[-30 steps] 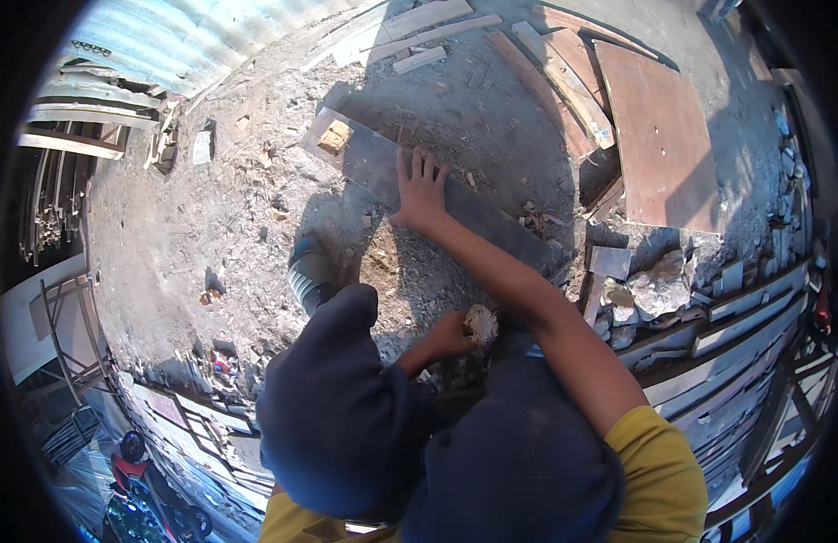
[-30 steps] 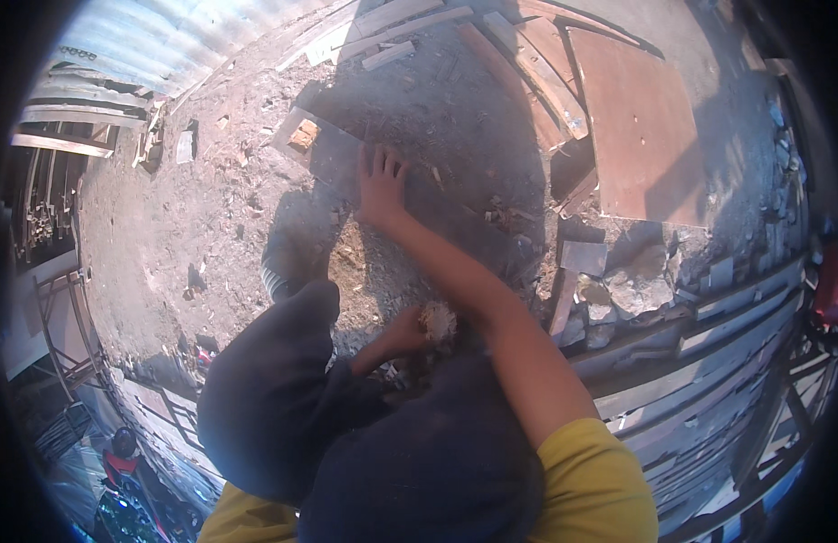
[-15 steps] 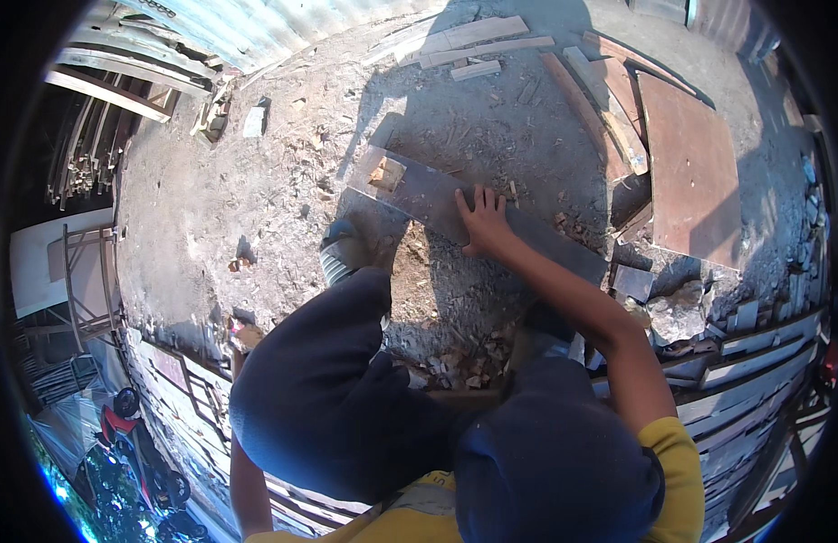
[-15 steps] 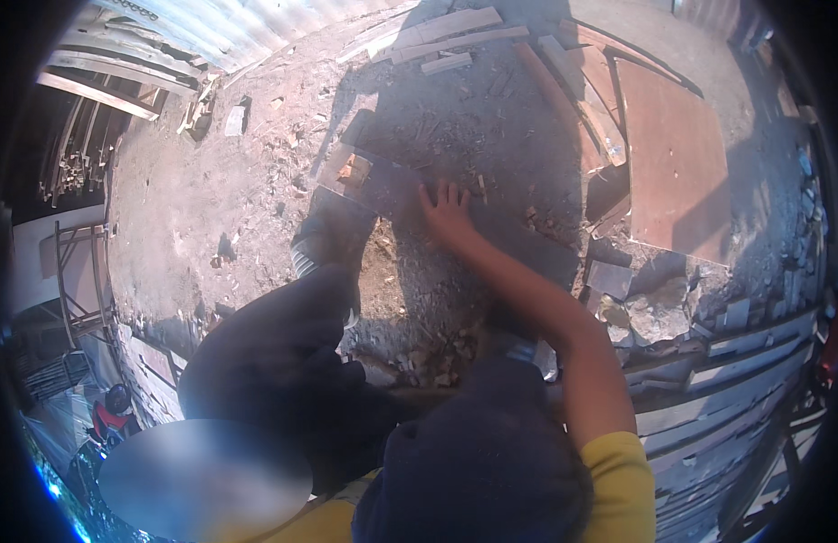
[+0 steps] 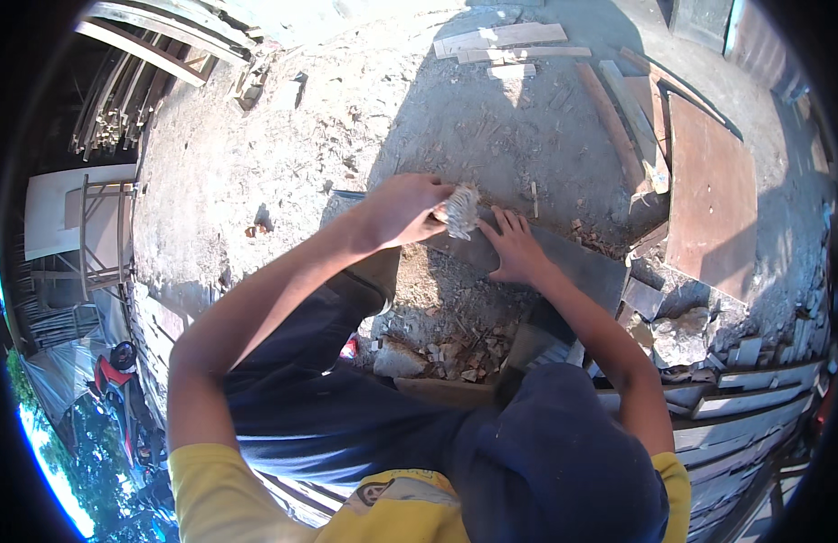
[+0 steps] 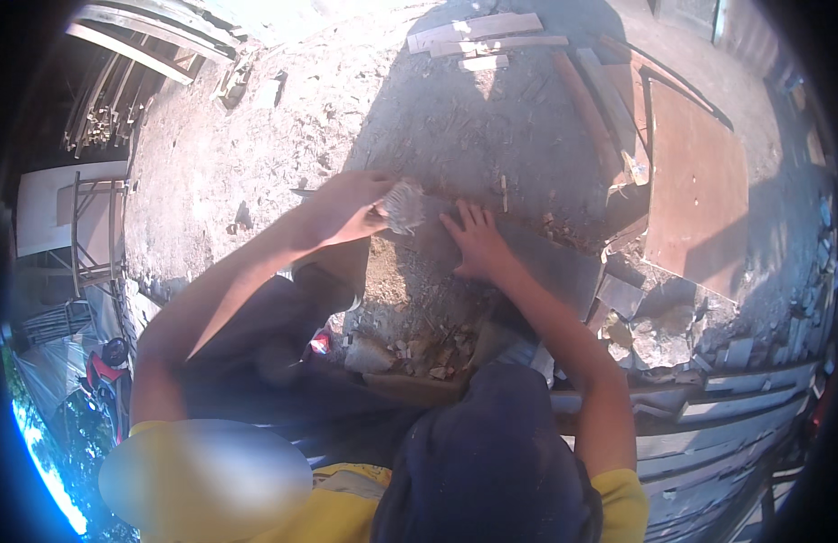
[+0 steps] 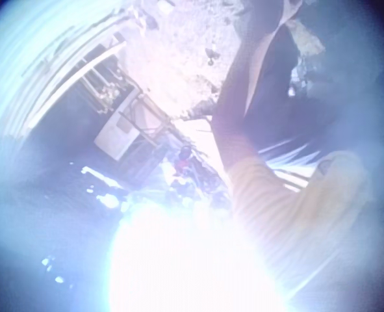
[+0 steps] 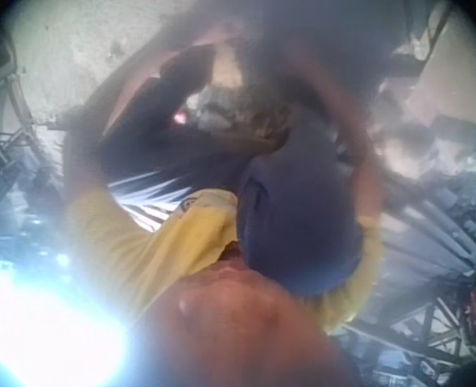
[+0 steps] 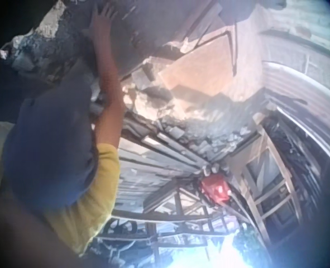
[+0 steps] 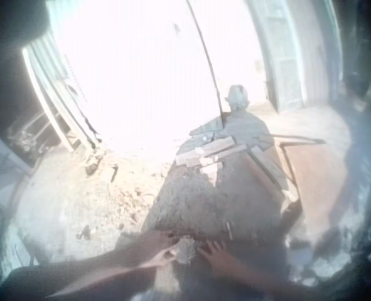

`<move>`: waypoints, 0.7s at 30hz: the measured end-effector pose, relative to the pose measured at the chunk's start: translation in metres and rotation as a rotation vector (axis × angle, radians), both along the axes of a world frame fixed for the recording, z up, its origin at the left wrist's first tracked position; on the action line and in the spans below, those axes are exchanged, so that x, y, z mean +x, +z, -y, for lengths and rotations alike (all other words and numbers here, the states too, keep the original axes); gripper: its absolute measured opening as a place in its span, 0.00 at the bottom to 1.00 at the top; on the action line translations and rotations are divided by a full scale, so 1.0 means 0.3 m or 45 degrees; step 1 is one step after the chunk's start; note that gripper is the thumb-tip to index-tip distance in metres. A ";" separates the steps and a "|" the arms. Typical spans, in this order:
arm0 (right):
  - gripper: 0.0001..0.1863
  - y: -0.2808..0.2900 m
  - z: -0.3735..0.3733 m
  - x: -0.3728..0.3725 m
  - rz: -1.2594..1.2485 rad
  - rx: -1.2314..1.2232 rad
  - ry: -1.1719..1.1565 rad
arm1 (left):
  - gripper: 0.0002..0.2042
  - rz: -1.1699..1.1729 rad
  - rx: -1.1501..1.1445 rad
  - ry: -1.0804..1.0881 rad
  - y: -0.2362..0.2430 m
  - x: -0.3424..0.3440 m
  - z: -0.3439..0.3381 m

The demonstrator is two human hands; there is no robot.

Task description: The person uses a chisel and hammer to carve a rectangular piece of wood. They repeatedly strike the chisel to remove wood chips, then clear the debris with a brush and their hand.

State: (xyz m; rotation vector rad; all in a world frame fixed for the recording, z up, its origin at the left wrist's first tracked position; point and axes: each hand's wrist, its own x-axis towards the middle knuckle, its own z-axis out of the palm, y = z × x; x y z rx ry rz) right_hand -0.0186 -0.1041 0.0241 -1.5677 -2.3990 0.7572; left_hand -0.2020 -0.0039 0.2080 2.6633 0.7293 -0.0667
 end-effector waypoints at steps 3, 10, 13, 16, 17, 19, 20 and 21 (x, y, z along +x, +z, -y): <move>0.60 0.024 0.082 0.028 0.065 -0.008 -0.321 | 0.13 0.306 -0.228 0.206 -0.204 0.079 0.033; 0.65 0.065 0.096 0.136 0.262 -0.243 -0.250 | 0.12 0.690 -1.042 1.173 -0.239 0.178 0.092; 0.65 0.052 0.083 0.130 0.207 -0.186 -0.212 | 0.13 0.965 -0.683 1.045 -0.249 0.174 0.130; 0.62 0.051 0.058 0.102 0.180 -0.147 -0.178 | 0.14 0.698 0.101 0.839 -0.275 0.133 0.115; 0.61 0.048 0.044 0.100 0.200 -0.155 -0.150 | 0.14 0.638 -0.139 0.881 -0.280 0.115 0.117; 0.59 0.051 0.007 0.103 0.217 -0.163 -0.087 | 0.15 0.515 -0.612 0.939 -0.221 0.101 0.108; 0.59 0.050 -0.015 0.104 0.214 -0.169 -0.046 | 0.15 0.491 -0.749 0.973 -0.213 0.092 0.098; 0.58 0.045 -0.040 0.114 0.217 -0.168 -0.006 | 0.16 0.474 -0.884 1.000 -0.209 0.091 0.081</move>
